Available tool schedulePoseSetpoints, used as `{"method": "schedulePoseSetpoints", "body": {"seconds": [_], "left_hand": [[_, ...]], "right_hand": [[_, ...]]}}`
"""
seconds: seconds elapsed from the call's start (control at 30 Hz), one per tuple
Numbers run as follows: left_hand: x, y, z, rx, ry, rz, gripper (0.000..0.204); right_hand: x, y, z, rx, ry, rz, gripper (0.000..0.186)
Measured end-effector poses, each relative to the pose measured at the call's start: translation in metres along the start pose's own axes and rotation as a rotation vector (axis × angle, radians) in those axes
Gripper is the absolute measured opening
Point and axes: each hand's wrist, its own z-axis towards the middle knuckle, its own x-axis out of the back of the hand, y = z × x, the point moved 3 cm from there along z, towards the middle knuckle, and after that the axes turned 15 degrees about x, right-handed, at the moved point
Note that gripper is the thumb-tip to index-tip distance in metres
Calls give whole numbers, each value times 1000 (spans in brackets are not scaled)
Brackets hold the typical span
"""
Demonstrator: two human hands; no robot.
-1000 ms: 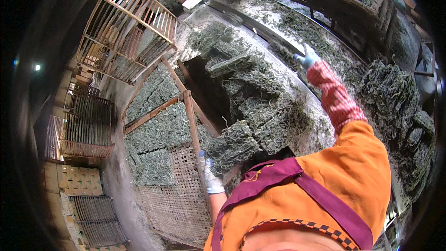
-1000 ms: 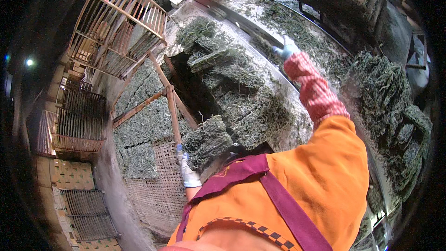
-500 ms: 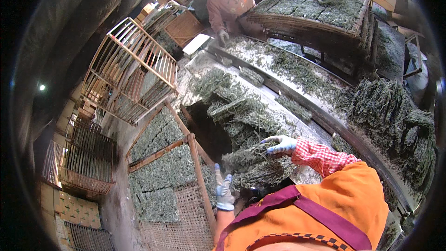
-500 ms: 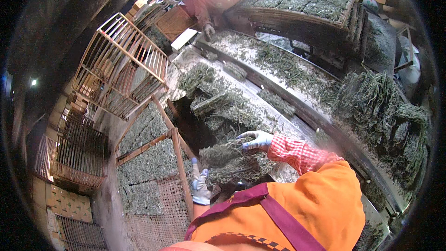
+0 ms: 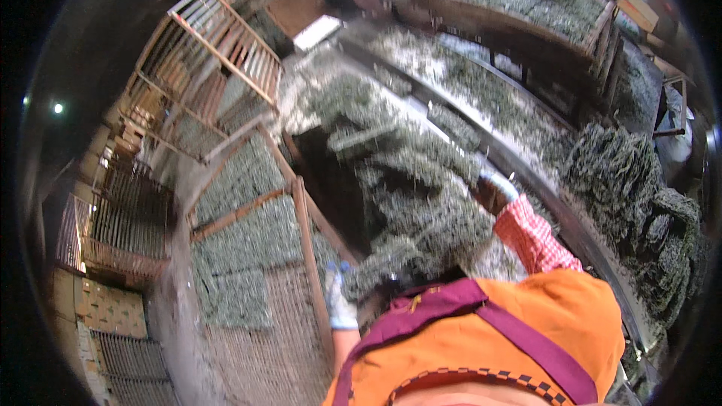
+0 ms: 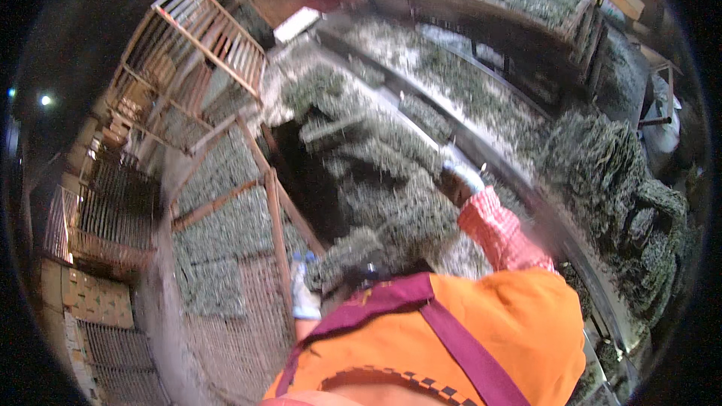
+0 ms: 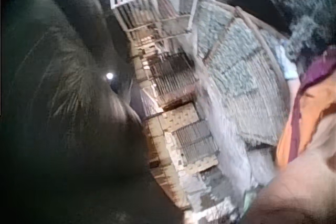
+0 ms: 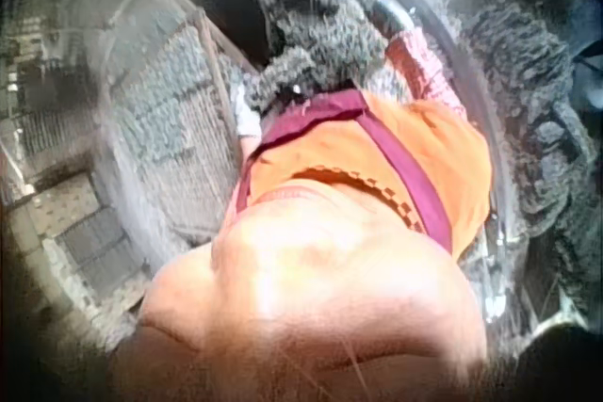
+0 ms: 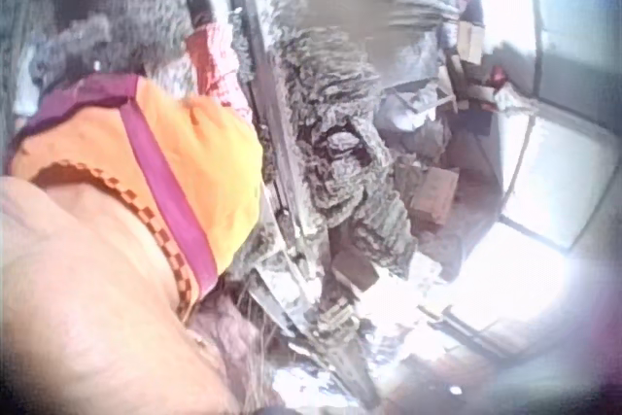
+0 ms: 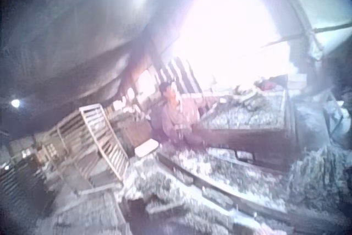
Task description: The person repeatedly picks up clumps of dried seaweed from a conveyor belt and places them into a woven basket. They continue this process, filling the basket with the seaweed.
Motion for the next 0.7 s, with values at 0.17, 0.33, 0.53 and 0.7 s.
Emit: {"method": "schedulePoseSetpoints", "body": {"seconds": [0.17,0.33,0.53,0.7], "left_hand": [[-8,-6,0,-15,53,22,24],[-9,-8,-6,-9,103,-24,28],[-14,-3,-27,-10,148,-20,39],[-16,6,-32,-110,103,117,48]], "right_hand": [[19,-7,1,51,153,-166,12],[3,-17,28,125,30,-86,6],[-70,-16,170,57,-8,55,25],[-98,19,216,3,96,-510,41]]}}
